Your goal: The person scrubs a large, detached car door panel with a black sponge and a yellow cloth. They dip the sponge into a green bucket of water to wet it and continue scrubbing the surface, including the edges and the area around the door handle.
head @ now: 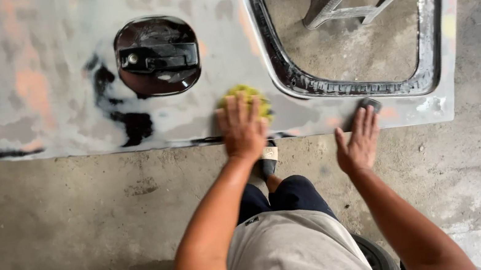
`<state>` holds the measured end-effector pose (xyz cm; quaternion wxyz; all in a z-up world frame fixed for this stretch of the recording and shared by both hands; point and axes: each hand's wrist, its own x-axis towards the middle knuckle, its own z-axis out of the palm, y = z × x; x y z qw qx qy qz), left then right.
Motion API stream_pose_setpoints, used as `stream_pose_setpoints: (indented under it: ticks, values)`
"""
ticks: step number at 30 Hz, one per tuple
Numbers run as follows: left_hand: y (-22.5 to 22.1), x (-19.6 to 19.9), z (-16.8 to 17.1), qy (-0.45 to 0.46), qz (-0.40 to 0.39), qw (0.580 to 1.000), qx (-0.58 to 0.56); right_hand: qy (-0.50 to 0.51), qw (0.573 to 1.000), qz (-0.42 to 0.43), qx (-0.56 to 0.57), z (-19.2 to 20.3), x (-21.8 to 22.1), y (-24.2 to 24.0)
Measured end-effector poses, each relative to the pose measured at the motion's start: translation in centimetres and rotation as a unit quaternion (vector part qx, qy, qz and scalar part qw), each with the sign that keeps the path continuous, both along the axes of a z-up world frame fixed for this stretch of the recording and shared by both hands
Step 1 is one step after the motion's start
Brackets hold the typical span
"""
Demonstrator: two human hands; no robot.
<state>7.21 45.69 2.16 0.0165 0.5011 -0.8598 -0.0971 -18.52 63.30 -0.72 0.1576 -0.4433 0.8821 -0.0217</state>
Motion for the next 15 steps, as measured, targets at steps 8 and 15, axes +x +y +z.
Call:
stream_pose_setpoints:
  ticks: [8,15]
  values:
    - [-4.7,4.4,-1.3,0.027,-0.06,0.998,0.0,-0.083,0.986,0.135,-0.06,3.9,8.3,-6.2]
    - [-6.0,15.7,0.4,0.045,0.248,0.963,-0.097,-0.074,0.977,0.197,-0.033,4.1,11.9,-10.0]
